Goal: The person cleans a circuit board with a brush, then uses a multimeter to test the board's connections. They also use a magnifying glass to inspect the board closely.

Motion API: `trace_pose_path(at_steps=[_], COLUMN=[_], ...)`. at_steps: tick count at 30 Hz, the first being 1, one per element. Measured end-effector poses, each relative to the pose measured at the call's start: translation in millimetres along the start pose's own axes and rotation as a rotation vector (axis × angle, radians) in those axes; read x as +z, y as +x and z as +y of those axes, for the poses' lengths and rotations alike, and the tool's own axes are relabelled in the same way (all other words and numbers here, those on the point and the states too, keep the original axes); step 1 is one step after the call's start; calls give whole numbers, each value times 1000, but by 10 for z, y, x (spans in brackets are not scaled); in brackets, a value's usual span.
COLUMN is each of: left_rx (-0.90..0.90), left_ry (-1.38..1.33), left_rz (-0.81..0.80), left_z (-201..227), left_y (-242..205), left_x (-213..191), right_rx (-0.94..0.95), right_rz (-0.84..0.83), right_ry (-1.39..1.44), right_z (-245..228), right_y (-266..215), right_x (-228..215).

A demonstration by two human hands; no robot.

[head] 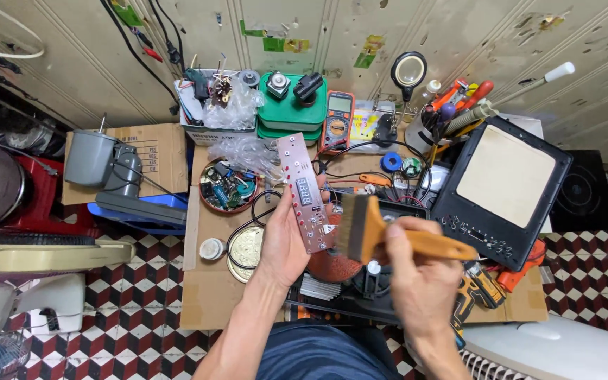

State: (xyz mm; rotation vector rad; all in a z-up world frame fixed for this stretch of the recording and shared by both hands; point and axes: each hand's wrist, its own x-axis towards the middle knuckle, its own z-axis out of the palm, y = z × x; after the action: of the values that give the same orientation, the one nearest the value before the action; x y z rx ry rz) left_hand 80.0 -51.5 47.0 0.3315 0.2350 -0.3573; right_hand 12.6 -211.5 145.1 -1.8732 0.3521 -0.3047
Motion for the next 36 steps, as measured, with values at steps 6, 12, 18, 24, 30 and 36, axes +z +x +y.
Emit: trace_pose_path(at_steps=[6,12,18,24,30,36], left_rx=[9,7,-31,-23,-27,37], left_ry=[64,36,1,-41,-107,-143], left_rz=[1,8,-40,-50,2,100], left_z=[-49,-74,-59,-47,-13,-52], left_y=[-40,-18,-44,-30,-37,43], left_x=[-130,-44,-34,-99,-46,-203], right_rx=[93,-46,-279,112,-514,-66], right_rz=[-382,-140,-182,-260,-32,-66], right_ry=[-119,-128,-279,245,-322,-4], right_z=[101,98,214,180,191,290], right_y=[-95,-26,209,36,297,171], right_x=[104,31,20,-63,-69,-187])
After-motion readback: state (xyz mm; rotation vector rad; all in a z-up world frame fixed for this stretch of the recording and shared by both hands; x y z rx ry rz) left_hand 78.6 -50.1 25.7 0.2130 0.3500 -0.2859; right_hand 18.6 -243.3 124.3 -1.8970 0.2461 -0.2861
